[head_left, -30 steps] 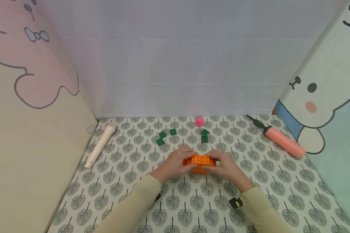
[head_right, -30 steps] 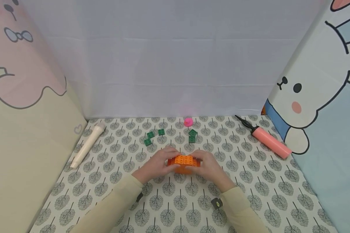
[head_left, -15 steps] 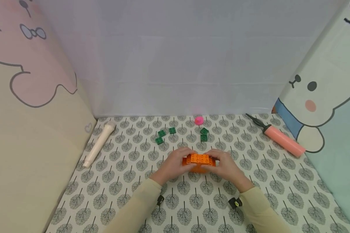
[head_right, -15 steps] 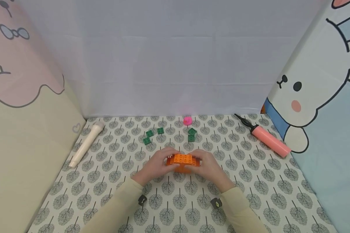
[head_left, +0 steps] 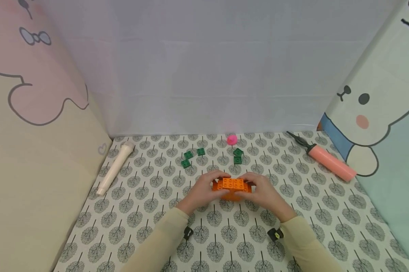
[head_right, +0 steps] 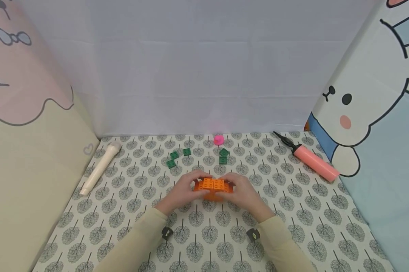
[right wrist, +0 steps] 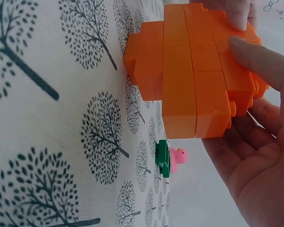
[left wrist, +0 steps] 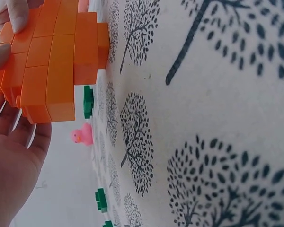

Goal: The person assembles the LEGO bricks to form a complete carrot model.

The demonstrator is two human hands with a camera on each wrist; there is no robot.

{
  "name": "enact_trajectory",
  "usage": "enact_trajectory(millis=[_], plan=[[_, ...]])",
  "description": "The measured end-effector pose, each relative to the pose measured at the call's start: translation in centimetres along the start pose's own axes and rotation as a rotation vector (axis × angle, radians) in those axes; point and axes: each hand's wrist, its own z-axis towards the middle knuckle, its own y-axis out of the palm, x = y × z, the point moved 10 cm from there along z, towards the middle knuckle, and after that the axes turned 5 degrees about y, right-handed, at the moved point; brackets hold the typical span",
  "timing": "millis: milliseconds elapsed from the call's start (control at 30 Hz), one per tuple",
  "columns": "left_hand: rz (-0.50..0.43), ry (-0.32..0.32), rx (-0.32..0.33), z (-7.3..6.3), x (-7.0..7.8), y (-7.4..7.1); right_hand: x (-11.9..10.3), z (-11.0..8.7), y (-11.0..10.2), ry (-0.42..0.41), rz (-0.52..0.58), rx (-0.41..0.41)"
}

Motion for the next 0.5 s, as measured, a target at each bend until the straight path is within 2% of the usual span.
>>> enact_trajectory(millis=[133,400,500], plan=[[-0.007,0.008,-0.003,0.1,0.16,-0.1,-0.26,0.09,-0.02,-0.023,-0.003,0.003],[-0.014,0.019,-0.006,0.2,0.48,-0.01,-0.58,0.16,-0.32,-0.013,-0.01,-0.035],[-0.015,0.028,-0.007,0.17,0.62,0.17,-0.79,0.11,-0.67,-0.015,0.022,-0.054]])
